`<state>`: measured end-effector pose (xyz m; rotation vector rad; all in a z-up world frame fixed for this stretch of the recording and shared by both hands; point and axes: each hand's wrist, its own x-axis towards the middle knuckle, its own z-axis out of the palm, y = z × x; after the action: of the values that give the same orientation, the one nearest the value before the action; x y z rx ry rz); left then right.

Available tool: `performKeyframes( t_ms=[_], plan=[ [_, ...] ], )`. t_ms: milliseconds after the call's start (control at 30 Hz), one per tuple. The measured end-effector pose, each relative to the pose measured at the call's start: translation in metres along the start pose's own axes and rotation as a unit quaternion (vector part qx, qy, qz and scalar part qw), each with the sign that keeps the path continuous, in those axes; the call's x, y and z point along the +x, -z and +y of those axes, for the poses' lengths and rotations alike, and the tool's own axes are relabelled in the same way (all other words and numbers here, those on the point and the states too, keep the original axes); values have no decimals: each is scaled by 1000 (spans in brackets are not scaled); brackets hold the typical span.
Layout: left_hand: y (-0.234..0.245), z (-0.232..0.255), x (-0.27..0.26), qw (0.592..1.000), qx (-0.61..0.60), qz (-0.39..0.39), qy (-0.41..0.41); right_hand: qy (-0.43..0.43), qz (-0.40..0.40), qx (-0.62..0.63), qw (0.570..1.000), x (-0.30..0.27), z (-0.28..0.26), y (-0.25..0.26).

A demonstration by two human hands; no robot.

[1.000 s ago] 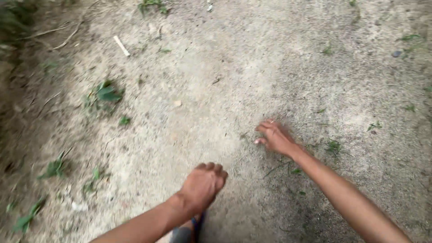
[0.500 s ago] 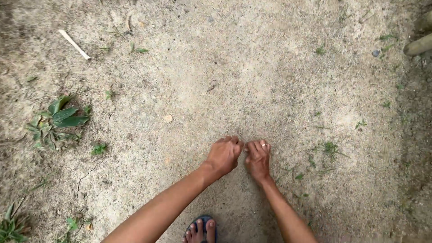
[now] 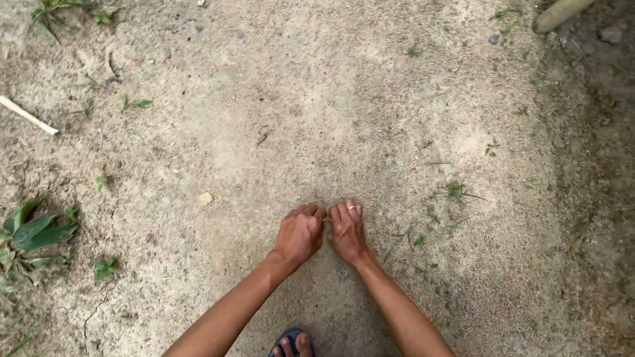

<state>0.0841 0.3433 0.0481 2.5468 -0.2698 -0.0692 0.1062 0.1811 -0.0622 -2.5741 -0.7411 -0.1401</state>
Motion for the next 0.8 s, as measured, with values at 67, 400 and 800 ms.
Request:
performKeyframes(
  t_ms=[67,400,800],
  plan=[
    [-12,-7,1,1000,6,-4,2,1,3,1,1000,1,0,5],
    [-9,10,9,1000,19,3,-9,-123,143,-22,982,-70,123,46],
    [-11,27,11,998,51,-35,-21,-204,104,-11,973,-95,110,41]
  ],
)
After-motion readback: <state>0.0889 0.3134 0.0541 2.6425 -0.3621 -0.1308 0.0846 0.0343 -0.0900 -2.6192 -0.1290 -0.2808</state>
